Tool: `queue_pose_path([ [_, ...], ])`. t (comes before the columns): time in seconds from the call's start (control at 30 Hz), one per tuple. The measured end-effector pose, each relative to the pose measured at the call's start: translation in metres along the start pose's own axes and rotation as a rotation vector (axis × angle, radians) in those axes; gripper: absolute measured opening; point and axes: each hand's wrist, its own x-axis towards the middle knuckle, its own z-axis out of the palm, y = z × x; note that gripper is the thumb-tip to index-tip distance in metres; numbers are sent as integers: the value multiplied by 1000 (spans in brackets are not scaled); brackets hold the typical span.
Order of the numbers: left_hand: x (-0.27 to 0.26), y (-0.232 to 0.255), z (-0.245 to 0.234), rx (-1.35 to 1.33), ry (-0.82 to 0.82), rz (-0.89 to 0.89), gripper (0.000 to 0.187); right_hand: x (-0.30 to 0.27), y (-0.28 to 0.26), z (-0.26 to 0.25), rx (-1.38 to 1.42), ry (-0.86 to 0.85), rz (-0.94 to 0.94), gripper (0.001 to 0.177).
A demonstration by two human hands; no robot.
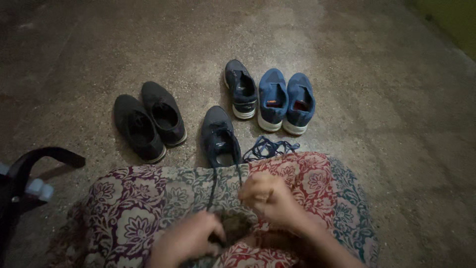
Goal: The person removes the laces from a pair of black shoes and then re-laces them. They thread the laces through the eyelets and tie a knot, repeating the process for both shoes.
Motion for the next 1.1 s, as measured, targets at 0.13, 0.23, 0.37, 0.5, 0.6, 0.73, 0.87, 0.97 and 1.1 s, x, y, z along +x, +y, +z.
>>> queue_pose_path([
  [0.13,-6,-16,26,-49,-22,-162,17,-26,4,18,-38,-27,27,22],
  [0.23,-8,-26,35,-17,142,-91,21,-31,7,21,23,-1,70,21],
  [0.37,-8,-30,35,94,285,99,28,-27,4,19,43,32,38,21],
  [0.5,-6,-22,29,64,47,-198,12,-25,0,20,41,46,66,20],
  [0.6,-8,-15,20,36,2,-167,11,-25,-5,18,31,93,62,15],
  [0.73,-13,11,21,-92,272,185,6,-33,-14,4,-5,239,-130,19],
  [0.87,-25,43,10,-443,523,383,7,-35,-27,1,21,344,-200,17],
  [0.97,-25,68,-8,-349,800,518,5,-33,-41,-5,78,348,-170,19],
  [1.1,-19,100,-17,-409,994,546,8,-34,-59,-16,91,403,-181,12],
])
